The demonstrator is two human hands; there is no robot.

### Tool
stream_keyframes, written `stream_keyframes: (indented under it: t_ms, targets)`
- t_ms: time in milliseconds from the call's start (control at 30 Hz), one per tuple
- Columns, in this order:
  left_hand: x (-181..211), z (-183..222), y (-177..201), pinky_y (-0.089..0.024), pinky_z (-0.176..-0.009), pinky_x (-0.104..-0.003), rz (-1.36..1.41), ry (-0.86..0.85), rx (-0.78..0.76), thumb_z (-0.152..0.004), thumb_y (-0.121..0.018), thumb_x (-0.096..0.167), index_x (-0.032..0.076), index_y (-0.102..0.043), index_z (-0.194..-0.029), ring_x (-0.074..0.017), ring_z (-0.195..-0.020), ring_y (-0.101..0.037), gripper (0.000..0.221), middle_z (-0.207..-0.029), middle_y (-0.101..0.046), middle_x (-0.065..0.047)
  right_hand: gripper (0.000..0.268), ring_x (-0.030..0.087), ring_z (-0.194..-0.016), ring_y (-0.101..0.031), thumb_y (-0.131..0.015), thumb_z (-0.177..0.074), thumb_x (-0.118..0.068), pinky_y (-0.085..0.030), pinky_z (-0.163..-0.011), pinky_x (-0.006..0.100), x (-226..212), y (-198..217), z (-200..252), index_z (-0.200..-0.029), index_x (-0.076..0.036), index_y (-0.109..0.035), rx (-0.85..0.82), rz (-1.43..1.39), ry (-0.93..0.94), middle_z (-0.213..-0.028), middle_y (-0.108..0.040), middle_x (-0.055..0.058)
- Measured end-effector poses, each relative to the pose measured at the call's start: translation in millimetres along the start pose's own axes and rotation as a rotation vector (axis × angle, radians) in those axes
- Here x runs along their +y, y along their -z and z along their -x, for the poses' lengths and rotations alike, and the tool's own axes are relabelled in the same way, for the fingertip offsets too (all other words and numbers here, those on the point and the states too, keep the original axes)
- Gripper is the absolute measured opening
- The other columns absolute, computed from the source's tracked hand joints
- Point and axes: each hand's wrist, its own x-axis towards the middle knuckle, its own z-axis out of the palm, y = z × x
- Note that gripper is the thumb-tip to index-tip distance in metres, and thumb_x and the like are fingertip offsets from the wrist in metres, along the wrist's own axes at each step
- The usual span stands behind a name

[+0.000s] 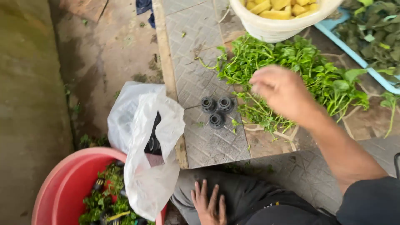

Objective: Wraps a sponge seedling starter around a plant stem and inserts it into a net pot.

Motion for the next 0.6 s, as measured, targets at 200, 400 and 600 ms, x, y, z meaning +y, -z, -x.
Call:
stream_keyframes:
  t_ms: [200, 400, 600]
  targets:
    - [-19.3, 33.8, -31.3, -0.013, -0.119, -0.063, -0.114, 0.053, -0.062, -0.088, -0.068, 0.035, 0.019, -0.065, -0.136, -0.0461, -0.149, -0.030, 0.051, -0.155, -0.044, -0.022, 0.017, 0.015, -0.076, -0.066, -0.056, -0.089, 0.020, -0.052, -0.067, 0.028, 102.4, 77.7, -78.0, -0.093, 0.006, -0.065, 0.577, -0.053, 0.209, -0.089, -0.072, 0.009]
    - [-67.6, 70.7, -76.6, -0.018, -0.120, -0.063, -0.258, -0.035, 0.075, -0.087, -0.059, 0.052, 0.017, -0.062, -0.139, -0.0439, -0.145, -0.039, 0.063, -0.151, -0.050, -0.017, 0.013, 0.019, -0.073, -0.071, -0.079, -0.095, -0.014, -0.055, -0.067, 0.035, 211.1, 60.2, -227.4, -0.095, -0.002, -0.073, 0.375, 0.088, -0.128, -0.082, -0.072, 0.009]
    - [-97.6, 85.7, -97.7, -0.024, -0.114, -0.066, -0.380, -0.135, 0.079, -0.083, -0.060, 0.062, 0.023, -0.061, -0.140, -0.0437, -0.142, -0.041, 0.069, -0.149, -0.051, -0.018, 0.052, 0.038, -0.090, -0.068, -0.097, -0.073, -0.032, -0.054, -0.078, 0.046, 169.7, 32.3, -280.0, -0.104, 0.003, -0.074, 0.132, 0.732, 0.101, -0.097, -0.072, 0.025]
